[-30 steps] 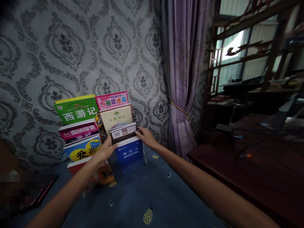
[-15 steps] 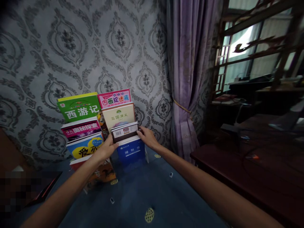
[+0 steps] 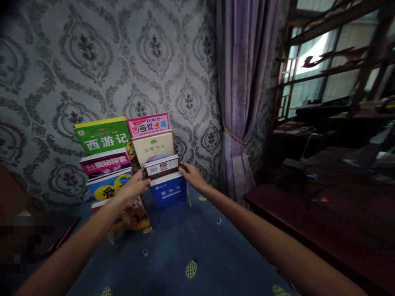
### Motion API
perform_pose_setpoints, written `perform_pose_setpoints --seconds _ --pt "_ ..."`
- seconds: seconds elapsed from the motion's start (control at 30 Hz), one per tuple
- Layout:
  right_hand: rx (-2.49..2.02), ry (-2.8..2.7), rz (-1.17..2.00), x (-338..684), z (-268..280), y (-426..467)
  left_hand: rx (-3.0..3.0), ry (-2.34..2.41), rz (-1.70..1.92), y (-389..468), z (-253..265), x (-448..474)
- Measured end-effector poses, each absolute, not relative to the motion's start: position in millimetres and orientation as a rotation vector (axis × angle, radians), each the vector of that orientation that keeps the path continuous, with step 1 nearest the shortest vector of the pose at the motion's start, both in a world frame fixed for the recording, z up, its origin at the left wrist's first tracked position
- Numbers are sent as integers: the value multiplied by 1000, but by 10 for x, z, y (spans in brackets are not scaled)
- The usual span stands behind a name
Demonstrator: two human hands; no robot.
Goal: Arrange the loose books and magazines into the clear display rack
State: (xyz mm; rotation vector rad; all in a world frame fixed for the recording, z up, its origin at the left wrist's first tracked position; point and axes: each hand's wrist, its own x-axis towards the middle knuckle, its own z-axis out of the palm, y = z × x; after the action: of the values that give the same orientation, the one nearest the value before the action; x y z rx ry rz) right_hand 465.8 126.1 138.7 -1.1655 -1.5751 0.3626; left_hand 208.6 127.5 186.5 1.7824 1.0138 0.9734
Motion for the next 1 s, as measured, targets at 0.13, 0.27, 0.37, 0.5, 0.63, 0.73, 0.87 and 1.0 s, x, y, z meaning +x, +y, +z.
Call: perform_pose_setpoints --seconds 0.13,0.27,0.37,0.5,0.63,0.73,0.87,1.0 --pt "-1164 -1586 399 4690 1377 1291 1575 1076 839 1260 2103 2069" --pt "-1202 -1569 340 4690 1393 1288 1595 1003 811 1231 2230 2033" --pt "-1228 -1530 266 4677 1417 1247 1607 1004 801 1186 2233 2016" --pt "-1242 -1513 186 4644 1461 1194 1599 1013 813 1144 2180 2007" --pt "-1216 -1507 241 4629 1484 1200 1571 1007 819 1127 2152 2005" --pt "-1208 -1509 273 4648 1473 1233 1542 1002 822 1118 2157 2003" --pt "-1195 -1496 319 4675 1438 1276 1508 1017 832 1111 2170 1981" --pt "-1200 -1449 383 4663 1400 1313 1516 1045 856 1128 2194 1938"
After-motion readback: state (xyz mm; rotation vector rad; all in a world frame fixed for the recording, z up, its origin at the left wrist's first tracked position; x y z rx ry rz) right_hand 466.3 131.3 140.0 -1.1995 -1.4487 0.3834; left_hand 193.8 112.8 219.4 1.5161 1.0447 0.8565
